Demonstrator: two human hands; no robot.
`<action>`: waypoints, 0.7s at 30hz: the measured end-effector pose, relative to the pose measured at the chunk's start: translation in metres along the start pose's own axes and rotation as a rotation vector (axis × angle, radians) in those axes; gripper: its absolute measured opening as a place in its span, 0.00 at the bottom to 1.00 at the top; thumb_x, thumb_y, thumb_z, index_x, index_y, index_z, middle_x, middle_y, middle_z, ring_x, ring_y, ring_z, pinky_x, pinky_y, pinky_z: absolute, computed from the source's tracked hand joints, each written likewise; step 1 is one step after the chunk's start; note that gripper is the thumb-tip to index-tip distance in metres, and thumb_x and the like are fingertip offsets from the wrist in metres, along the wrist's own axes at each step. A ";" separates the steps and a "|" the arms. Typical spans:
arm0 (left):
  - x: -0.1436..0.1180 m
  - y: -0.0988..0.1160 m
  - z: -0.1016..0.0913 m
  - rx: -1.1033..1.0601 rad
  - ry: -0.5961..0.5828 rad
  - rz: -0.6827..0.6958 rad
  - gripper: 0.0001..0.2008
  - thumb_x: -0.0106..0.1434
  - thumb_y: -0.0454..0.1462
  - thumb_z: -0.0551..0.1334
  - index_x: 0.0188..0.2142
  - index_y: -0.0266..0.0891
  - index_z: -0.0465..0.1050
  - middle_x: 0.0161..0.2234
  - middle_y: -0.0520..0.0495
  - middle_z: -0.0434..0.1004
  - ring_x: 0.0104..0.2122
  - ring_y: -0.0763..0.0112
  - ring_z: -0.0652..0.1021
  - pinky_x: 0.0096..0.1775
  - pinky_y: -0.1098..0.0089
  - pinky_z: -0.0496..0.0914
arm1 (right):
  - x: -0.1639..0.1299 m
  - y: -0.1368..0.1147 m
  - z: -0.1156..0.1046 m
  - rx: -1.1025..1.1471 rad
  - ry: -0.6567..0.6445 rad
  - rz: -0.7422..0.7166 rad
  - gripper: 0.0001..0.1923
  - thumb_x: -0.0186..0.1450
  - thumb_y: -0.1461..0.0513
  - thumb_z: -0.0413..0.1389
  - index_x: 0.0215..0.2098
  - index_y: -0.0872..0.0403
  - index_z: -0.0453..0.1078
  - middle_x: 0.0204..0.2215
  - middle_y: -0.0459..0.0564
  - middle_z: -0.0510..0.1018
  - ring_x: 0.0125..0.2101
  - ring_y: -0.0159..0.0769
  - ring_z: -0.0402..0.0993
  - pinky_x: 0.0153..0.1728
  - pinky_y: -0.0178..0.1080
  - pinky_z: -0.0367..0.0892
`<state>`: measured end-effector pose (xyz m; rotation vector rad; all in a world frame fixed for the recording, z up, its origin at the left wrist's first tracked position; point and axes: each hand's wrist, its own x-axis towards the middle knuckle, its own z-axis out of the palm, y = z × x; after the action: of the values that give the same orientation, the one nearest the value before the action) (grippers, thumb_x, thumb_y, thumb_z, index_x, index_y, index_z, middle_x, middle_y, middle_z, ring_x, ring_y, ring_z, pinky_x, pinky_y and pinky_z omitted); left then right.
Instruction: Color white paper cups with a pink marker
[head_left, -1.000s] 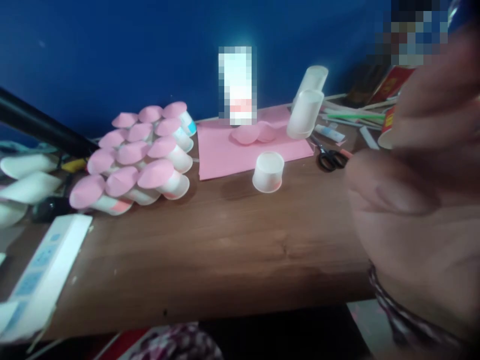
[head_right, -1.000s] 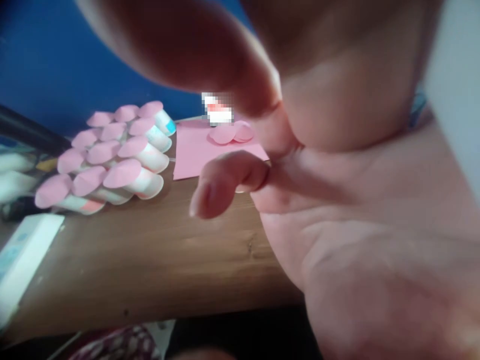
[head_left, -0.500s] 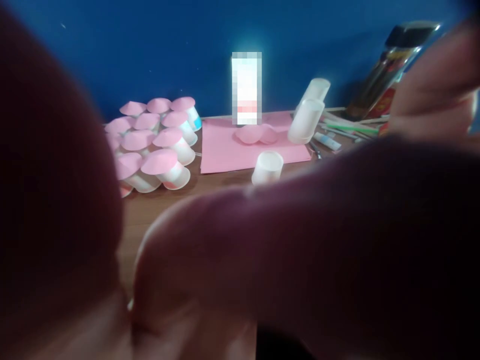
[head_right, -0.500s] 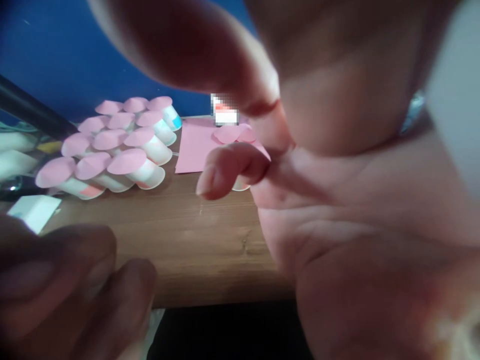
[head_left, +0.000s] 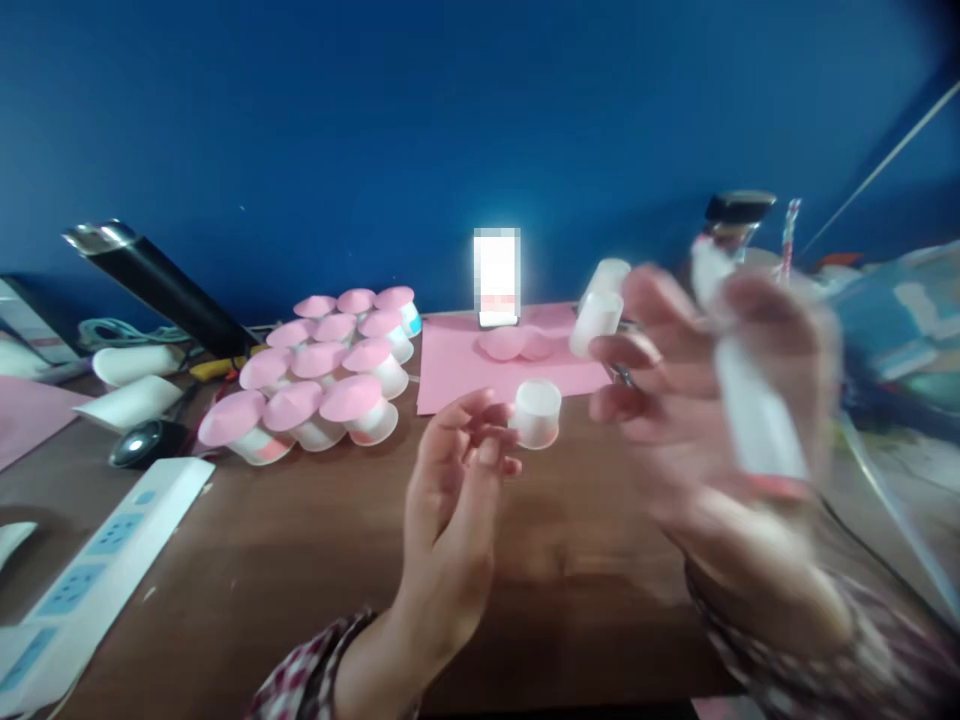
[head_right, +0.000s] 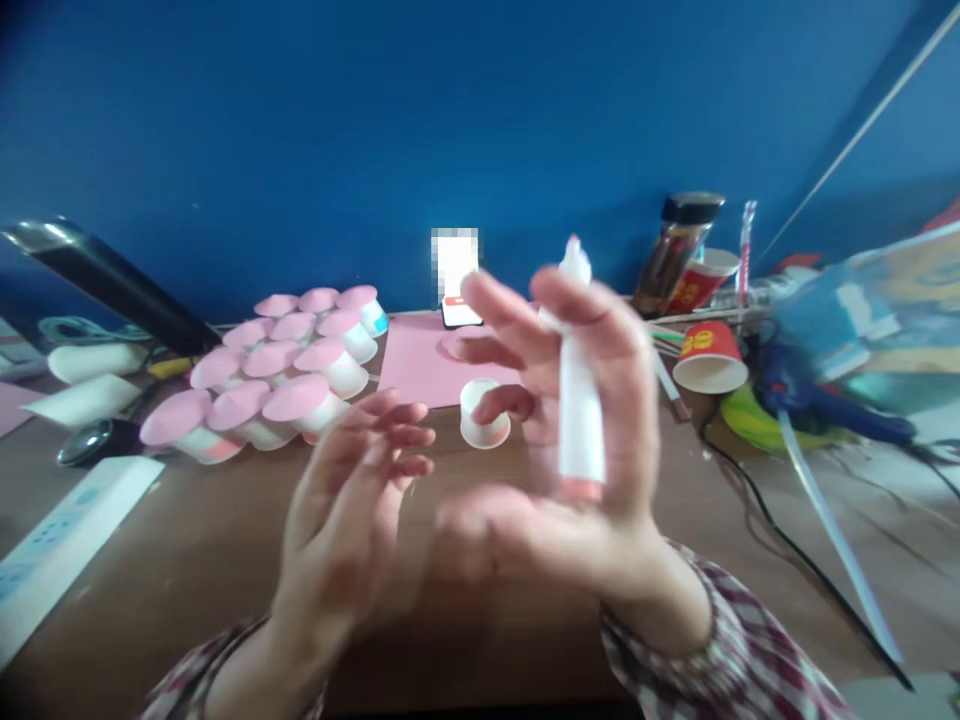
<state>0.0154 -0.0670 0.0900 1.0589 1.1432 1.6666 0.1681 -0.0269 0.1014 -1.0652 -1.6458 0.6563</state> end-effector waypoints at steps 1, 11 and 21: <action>0.007 -0.011 0.003 0.059 -0.017 0.010 0.13 0.63 0.38 0.57 0.48 0.44 0.66 0.45 0.45 0.72 0.42 0.68 0.75 0.39 0.67 0.73 | 0.004 0.001 0.004 0.055 0.018 -0.052 0.29 0.62 0.53 0.56 0.58 0.45 0.53 0.53 0.53 0.67 0.48 0.43 0.70 0.40 0.46 0.72; 0.029 -0.080 0.019 0.452 -0.132 0.190 0.24 0.60 0.36 0.59 0.54 0.39 0.56 0.50 0.38 0.66 0.50 0.60 0.70 0.51 0.57 0.66 | 0.001 0.074 0.045 0.046 0.061 0.045 0.19 0.63 0.60 0.54 0.52 0.50 0.58 0.50 0.55 0.70 0.48 0.42 0.70 0.44 0.45 0.72; 0.034 -0.093 0.001 0.631 -0.046 0.237 0.28 0.58 0.42 0.61 0.55 0.38 0.54 0.51 0.37 0.64 0.52 0.58 0.67 0.53 0.53 0.62 | -0.006 0.079 0.054 0.036 0.013 0.002 0.20 0.62 0.58 0.55 0.51 0.51 0.59 0.49 0.57 0.72 0.48 0.45 0.71 0.50 0.49 0.67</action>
<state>0.0219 -0.0130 0.0071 1.6675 1.6159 1.4689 0.1440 0.0084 0.0158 -1.0436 -1.6154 0.6768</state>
